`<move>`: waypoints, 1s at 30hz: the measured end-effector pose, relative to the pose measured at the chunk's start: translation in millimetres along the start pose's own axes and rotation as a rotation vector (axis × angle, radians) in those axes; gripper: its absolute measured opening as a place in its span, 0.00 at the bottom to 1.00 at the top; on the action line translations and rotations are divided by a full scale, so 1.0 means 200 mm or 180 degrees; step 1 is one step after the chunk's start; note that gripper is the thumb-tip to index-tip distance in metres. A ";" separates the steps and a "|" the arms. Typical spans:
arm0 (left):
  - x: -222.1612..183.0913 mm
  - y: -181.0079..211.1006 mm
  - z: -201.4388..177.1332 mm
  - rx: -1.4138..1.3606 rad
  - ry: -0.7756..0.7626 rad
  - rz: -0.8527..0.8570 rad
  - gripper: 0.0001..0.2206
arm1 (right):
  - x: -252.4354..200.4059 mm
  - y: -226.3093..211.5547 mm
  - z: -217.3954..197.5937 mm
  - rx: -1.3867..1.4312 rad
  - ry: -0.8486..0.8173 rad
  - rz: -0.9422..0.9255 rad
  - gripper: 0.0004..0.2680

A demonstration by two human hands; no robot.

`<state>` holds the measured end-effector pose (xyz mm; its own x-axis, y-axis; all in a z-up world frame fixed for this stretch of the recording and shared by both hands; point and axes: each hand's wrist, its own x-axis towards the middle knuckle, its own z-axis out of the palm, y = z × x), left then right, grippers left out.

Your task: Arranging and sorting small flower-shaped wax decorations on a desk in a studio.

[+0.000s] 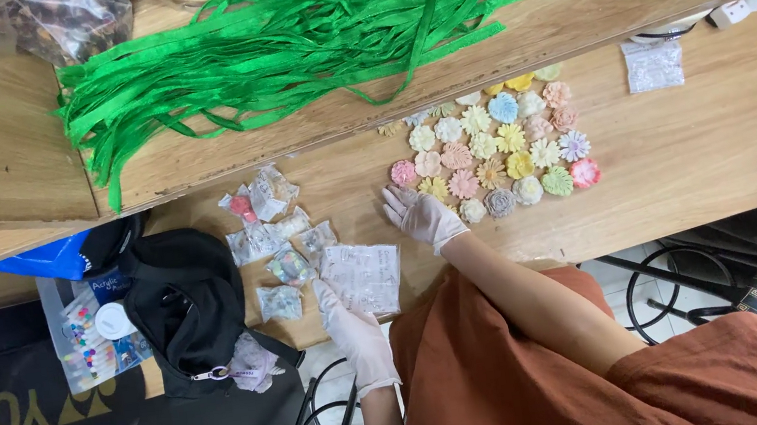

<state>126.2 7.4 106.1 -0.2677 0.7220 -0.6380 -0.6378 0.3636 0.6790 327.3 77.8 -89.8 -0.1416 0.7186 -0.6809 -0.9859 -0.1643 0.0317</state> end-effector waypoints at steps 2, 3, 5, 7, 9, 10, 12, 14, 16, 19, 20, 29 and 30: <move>-0.01 0.01 0.01 -0.0034 0.0000 -0.0077 0.27 | 0.00 -0.01 -0.01 0.0062 -0.0002 0.0005 0.16; 0.01 0.00 0.00 -0.0036 -0.0005 -0.0083 0.27 | 0.01 -0.01 -0.02 0.0060 0.0000 -0.0003 0.16; 0.04 -0.02 -0.03 -0.0076 0.0029 -0.0144 0.28 | 0.02 -0.01 -0.06 0.0030 -0.0109 0.0058 0.16; 0.04 -0.03 -0.04 -0.0069 0.0065 -0.0167 0.28 | 0.02 0.00 -0.08 0.0050 -0.0088 0.0103 0.15; 0.06 -0.05 -0.05 -0.0071 0.0088 -0.0184 0.28 | -0.03 0.00 -0.05 0.0063 -0.0080 0.0140 0.15; 0.07 -0.06 -0.06 -0.0012 0.0150 -0.0183 0.28 | -0.08 0.01 -0.01 -0.0180 -0.0030 0.0190 0.15; 0.10 -0.07 -0.04 0.0042 0.0228 -0.0173 0.28 | -0.32 0.03 0.20 -0.0429 0.0019 0.0259 0.15; 0.11 -0.05 0.00 0.0460 0.0105 -0.0202 0.27 | -0.65 0.05 0.56 -0.1367 -0.0243 0.0389 0.18; 0.19 -0.13 -0.01 0.1016 -0.0138 0.0139 0.25 | -0.72 -0.01 0.53 -0.1756 -0.0572 0.0366 0.20; 0.17 -0.13 0.10 0.2000 -0.0562 0.0772 0.21 | -0.80 -0.05 0.52 -0.2769 -0.0852 -0.0025 0.20; 0.14 -0.12 0.17 0.2414 -0.0752 0.1063 0.19 | -0.83 -0.07 0.52 -0.3404 -0.0782 -0.0405 0.17; -0.06 -0.09 0.46 0.2562 -0.1454 0.1213 0.16 | -1.02 -0.07 0.65 -0.4304 -0.0227 -0.2008 0.07; -0.05 -0.10 0.46 0.2559 -0.1448 0.1216 0.16 | -1.04 -0.07 0.66 -0.4307 -0.0234 -0.2005 0.07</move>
<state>207.9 46.7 132.3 0.0564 0.9691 -0.2400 0.1564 0.2288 0.9608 359.5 21.2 147.8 0.2199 0.9327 -0.2859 -0.0640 -0.2786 -0.9583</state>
